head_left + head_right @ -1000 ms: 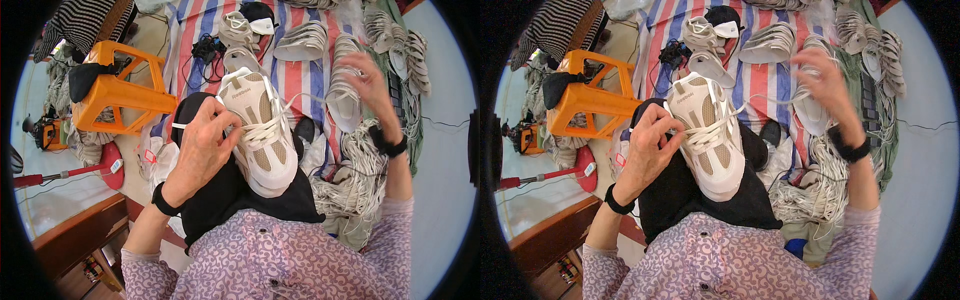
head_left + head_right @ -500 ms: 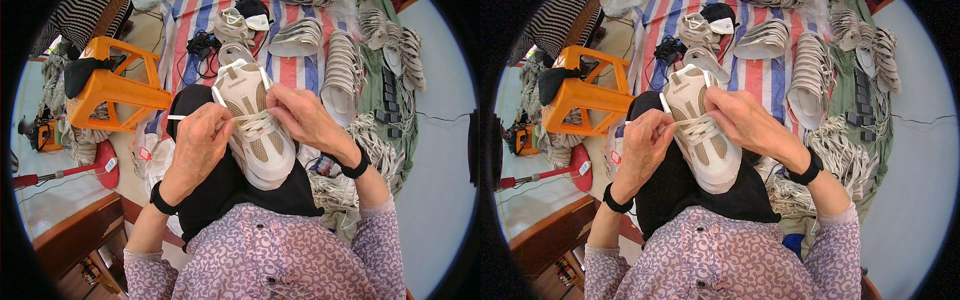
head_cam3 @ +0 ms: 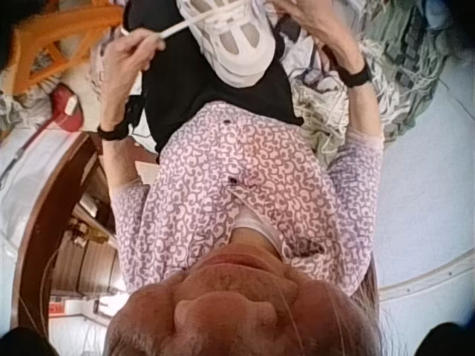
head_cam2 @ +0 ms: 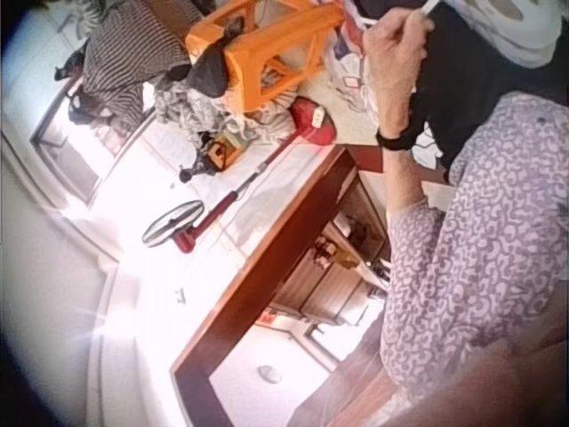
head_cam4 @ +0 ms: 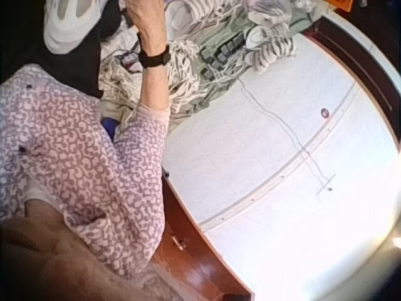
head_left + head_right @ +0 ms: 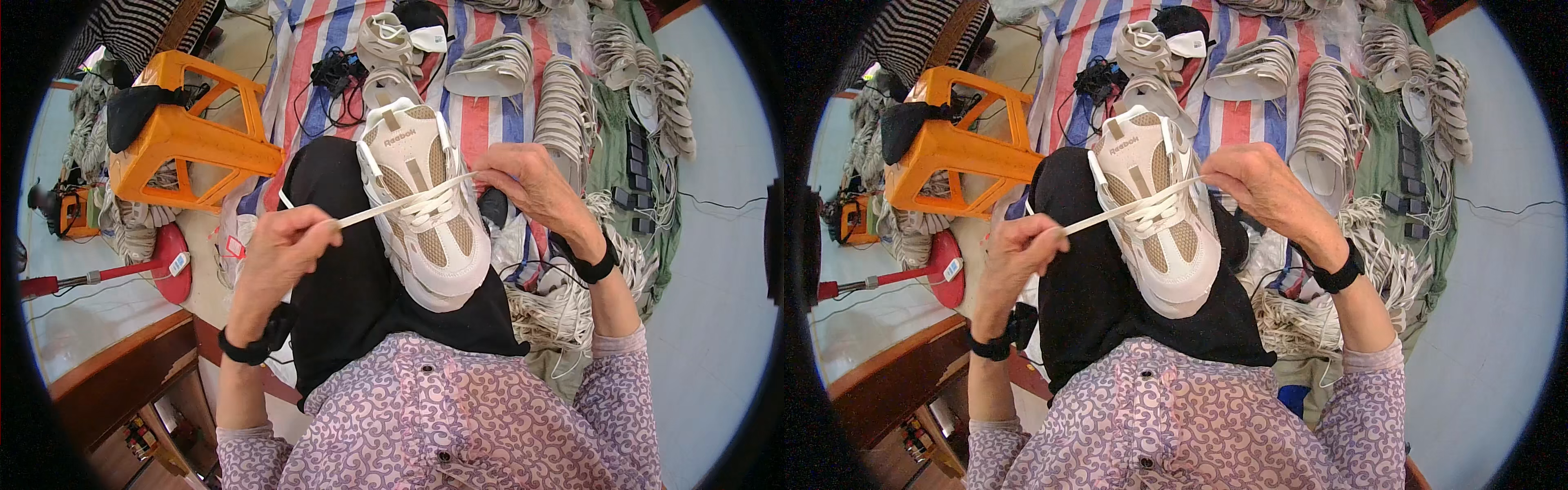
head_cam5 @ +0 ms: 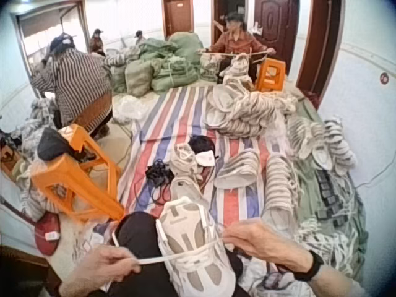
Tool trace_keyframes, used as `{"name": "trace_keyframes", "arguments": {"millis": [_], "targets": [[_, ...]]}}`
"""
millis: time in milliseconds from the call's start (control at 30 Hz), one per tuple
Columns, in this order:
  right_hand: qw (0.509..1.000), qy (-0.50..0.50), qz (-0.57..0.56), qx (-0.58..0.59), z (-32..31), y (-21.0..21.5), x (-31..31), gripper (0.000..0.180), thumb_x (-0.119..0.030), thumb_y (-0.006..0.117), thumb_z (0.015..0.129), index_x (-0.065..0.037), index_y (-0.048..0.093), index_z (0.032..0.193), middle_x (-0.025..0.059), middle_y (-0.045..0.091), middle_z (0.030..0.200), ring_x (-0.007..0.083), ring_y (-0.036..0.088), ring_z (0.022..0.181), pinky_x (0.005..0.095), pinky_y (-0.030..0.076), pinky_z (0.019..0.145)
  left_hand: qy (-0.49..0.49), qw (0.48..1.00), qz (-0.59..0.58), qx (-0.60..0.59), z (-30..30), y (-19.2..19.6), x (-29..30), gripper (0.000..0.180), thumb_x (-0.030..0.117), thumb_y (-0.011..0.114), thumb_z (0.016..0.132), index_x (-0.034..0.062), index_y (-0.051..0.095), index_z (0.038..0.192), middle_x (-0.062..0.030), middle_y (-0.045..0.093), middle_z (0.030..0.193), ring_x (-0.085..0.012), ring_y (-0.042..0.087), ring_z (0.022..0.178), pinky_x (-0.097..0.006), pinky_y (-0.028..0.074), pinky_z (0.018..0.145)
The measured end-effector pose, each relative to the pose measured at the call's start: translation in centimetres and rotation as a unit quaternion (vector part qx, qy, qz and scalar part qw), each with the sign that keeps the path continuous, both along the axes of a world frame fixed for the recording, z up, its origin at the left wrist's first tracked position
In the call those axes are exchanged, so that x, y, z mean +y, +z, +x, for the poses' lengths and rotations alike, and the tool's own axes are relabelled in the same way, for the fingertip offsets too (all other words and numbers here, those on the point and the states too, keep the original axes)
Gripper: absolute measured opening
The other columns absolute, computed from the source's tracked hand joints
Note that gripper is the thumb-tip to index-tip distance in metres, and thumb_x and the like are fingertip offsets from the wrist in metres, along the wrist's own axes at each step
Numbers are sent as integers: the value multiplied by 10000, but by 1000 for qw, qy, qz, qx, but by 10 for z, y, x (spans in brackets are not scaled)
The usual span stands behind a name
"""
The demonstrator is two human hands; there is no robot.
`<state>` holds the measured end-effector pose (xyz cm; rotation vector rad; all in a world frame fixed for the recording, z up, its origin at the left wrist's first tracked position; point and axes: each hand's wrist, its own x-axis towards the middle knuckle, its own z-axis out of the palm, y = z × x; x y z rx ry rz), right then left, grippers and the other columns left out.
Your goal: The person is lacing a new sneaker in a shoe manufacturing facility.
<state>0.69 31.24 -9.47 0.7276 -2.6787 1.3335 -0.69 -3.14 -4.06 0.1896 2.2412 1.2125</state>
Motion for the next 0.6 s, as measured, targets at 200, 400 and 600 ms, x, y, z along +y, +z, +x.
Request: {"name": "trace_keyframes", "arguments": {"millis": [200, 400, 600], "targets": [[960, -223, 96, -142, 6, -33, 51, 83, -65, 643, 895, 6, 664, 934, 117, 674, 907, 248, 630, 793, 354, 500, 712, 317, 816, 462, -140, 4, -1, -135, 219, 76, 591, 933, -27, 592, 1127, -31, 593, 904, -85, 572, 807, -193, 486, 656], [665, -190, -585, -424, 24, -65, 138, 322, -37, 613, 905, -1, 571, 1222, 156, 657, 1111, 266, 604, 1105, 431, 465, 1026, 454, 620, 639, -34, 9, 48, -315, 367, -36, 512, 952, -83, 453, 1312, -234, 555, 1282, -307, 591, 1139, -366, 551, 961], [649, -188, -697, -238, 55, -57, 253, 416, 6, 611, 903, 22, 469, 1294, 52, 507, 860, 147, 498, 766, 267, 470, 727, 394, 615, 683, 8, 52, 115, -368, 381, -2, 480, 981, -80, 430, 1350, -229, 539, 1319, -293, 552, 1214, -388, 514, 1004]]}}
